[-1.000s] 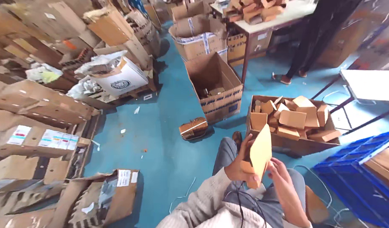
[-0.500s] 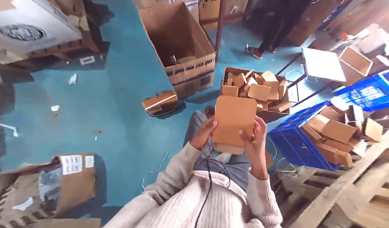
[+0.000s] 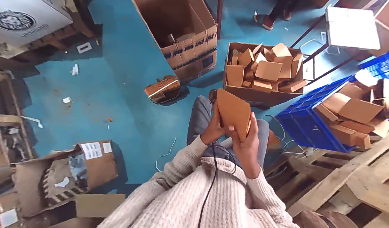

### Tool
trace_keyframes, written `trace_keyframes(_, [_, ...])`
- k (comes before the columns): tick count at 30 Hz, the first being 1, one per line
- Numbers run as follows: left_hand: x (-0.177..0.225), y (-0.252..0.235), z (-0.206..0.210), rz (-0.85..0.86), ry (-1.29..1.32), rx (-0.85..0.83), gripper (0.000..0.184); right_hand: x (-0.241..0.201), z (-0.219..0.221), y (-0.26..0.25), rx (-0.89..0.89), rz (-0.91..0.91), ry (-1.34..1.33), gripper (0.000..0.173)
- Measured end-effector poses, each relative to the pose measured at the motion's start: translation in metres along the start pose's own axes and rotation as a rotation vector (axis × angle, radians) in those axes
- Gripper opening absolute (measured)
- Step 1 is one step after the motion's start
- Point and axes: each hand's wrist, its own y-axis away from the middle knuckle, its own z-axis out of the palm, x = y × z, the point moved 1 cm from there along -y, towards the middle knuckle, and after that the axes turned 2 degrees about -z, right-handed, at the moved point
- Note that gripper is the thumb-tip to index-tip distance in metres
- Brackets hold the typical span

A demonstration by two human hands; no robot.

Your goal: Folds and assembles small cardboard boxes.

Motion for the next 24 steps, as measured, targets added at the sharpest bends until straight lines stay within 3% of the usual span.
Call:
trace_keyframes(3, [0.005, 0.002, 0.01, -0.01, -0.089, 0.036, 0.126, 0.006, 0.014, 0.004, 0.126, -0.114, 0.209, 0.048])
trace_keyframes(5, [0.011, 0.002, 0.017, 0.016, -0.054, 0.014, 0.134, 0.014, 0.023, 0.003, 0.178, -0.162, 0.318, 0.044])
trace_keyframes(7, [0.017, 0.01, 0.02, -0.046, -0.023, -0.01, 0.129, 0.01, 0.029, 0.009, 0.126, -0.136, 0.355, 0.042])
trace_keyframes(9, [0.022, 0.016, 0.015, -0.183, 0.054, 0.056, 0.106, 0.002, 0.03, 0.012, -0.026, -0.116, 0.306, 0.056])
trace_keyframes(11, [0.027, 0.018, 0.003, -0.342, 0.187, 0.17, 0.068, -0.006, 0.025, 0.014, -0.161, -0.078, 0.131, 0.078])
trace_keyframes(14, [0.019, 0.011, -0.021, -0.311, 0.341, 0.111, 0.047, -0.003, 0.002, 0.002, -0.206, 0.015, -0.277, 0.089])
trace_keyframes(17, [0.011, 0.005, -0.031, -0.256, 0.336, 0.008, 0.052, 0.003, -0.029, -0.019, -0.143, 0.197, -0.526, 0.078])
trace_keyframes(21, [0.007, 0.0, -0.022, -0.204, 0.117, 0.08, 0.048, 0.044, -0.038, -0.04, 0.073, 0.113, 0.007, 0.081])
trace_keyframes(24, [0.004, -0.003, -0.021, -0.073, -0.066, 0.082, 0.061, 0.058, -0.024, -0.033, -0.1, 0.166, -0.056, 0.088])
